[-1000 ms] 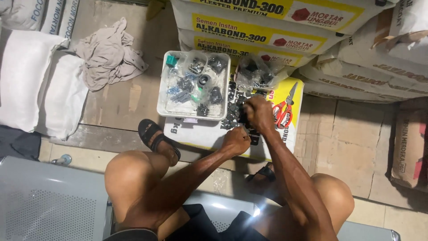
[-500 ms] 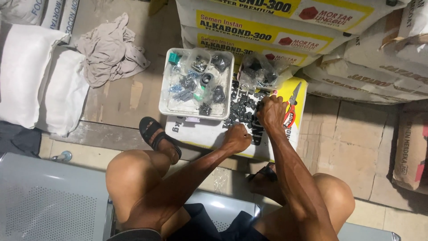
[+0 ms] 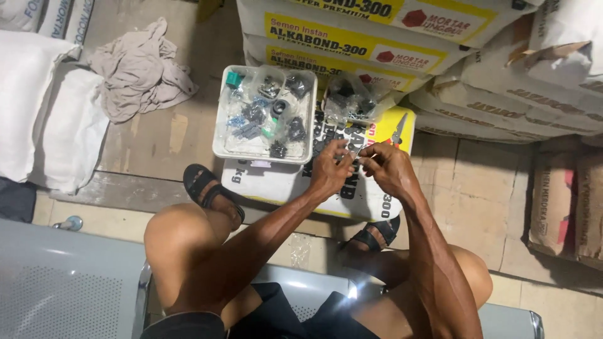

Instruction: Sorting small black metal fasteners into a plastic storage bin.

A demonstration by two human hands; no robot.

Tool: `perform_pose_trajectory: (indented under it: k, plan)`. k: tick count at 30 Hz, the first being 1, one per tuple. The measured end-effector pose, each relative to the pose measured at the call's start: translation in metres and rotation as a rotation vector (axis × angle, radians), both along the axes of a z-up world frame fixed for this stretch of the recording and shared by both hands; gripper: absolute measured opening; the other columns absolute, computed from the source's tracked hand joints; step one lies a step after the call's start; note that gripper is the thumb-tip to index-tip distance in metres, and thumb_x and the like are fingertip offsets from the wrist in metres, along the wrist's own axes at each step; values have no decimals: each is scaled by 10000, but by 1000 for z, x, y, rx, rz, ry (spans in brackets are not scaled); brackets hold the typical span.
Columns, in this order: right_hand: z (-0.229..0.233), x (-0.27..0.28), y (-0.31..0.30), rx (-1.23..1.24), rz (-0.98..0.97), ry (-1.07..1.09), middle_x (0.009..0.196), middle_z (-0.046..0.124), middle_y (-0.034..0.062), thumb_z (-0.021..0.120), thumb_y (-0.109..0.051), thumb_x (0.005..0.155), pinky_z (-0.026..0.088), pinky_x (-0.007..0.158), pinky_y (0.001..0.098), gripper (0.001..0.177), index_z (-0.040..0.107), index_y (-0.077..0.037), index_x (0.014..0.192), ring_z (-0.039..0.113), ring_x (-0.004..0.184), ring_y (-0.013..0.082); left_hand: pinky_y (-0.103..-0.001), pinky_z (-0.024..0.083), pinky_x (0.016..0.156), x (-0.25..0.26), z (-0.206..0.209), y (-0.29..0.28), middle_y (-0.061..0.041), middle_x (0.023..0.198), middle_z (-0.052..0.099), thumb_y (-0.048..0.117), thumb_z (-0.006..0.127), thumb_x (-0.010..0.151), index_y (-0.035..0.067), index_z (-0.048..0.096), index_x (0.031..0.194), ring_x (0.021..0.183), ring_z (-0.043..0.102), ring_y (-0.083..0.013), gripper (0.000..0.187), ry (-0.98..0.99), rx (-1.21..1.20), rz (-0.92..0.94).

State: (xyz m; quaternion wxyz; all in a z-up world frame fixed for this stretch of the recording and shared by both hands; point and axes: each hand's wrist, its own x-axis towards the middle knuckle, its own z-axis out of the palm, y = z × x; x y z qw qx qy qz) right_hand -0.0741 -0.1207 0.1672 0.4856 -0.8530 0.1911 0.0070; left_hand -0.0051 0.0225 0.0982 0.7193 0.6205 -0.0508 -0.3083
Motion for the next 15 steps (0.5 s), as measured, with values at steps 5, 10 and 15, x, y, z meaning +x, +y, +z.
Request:
perform_pose_trajectory:
  k: [5, 10, 15]
  plan:
    - [-3, -4, -2, 228, -149, -130, 791, 725, 179, 756, -5, 905, 594, 703, 351, 139, 723, 3, 1039, 739, 678, 220, -276, 672, 626, 4, -9, -1, -207, 870, 707, 146, 637, 997, -76, 632, 1126, 703, 744, -203, 257, 129, -126, -49]
    - [-4, 2, -3, 228, -128, -187, 783, 698, 146, 702, 34, 903, 594, 709, 341, 101, 732, 21, 998, 717, 682, 186, -241, 653, 556, 3, -27, -5, -178, 788, 690, 161, 651, 1013, -64, 640, 1064, 652, 737, -196, 231, 167, -199, 11]
    - [-20, 7, -4, 220, -83, -204, 773, 681, 152, 683, 60, 863, 601, 663, 339, 121, 728, 33, 972, 713, 638, 199, -229, 603, 451, 3, -24, -5, -181, 708, 684, 91, 664, 985, -73, 665, 982, 551, 708, -187, 164, 132, -140, 79]
